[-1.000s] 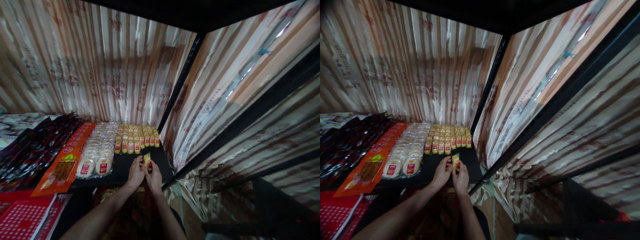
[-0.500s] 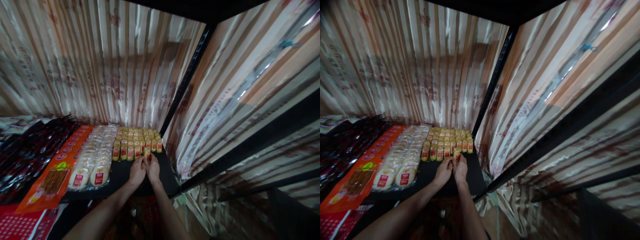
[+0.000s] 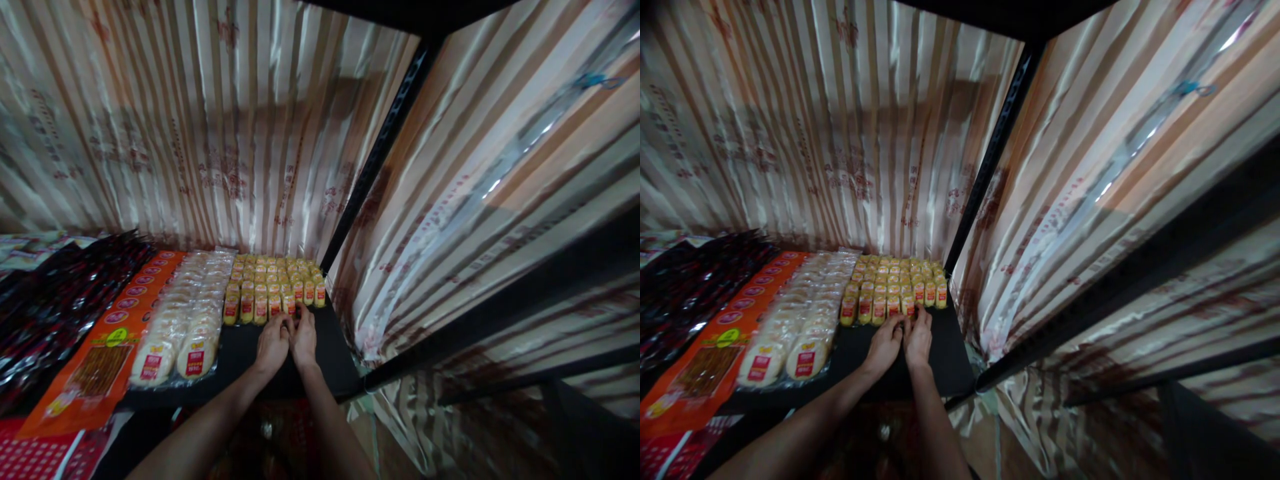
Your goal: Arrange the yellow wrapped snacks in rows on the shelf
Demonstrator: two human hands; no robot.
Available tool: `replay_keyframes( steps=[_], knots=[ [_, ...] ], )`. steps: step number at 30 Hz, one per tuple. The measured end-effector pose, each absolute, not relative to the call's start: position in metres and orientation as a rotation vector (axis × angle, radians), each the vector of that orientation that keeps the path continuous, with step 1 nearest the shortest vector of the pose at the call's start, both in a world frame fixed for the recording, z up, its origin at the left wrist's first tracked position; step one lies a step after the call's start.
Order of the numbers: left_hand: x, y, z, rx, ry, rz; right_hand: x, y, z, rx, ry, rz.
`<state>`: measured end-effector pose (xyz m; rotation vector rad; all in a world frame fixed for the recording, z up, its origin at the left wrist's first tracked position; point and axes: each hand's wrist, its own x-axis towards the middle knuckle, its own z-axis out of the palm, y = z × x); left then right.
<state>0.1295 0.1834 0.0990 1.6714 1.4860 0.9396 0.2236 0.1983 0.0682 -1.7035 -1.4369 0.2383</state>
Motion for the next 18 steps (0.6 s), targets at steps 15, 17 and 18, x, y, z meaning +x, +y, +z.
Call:
replay_keyframes(
  steps=[15, 17, 18],
  knots=[
    [0.137, 0.190, 0.099, 1.738, 1.444, 0.845, 0.226, 0.204, 0.049, -1.663, -1.377, 0.348],
    [0.136, 0.189, 0.099, 1.748, 1.440, 0.845, 0.225, 0.202, 0.049, -1.637, -1.365, 0.355],
    [0.136, 0.188, 0.099, 1.749, 1.436, 0.851, 0.225, 0.201, 0.050, -1.622, -1.363, 0.361]
  ],
)
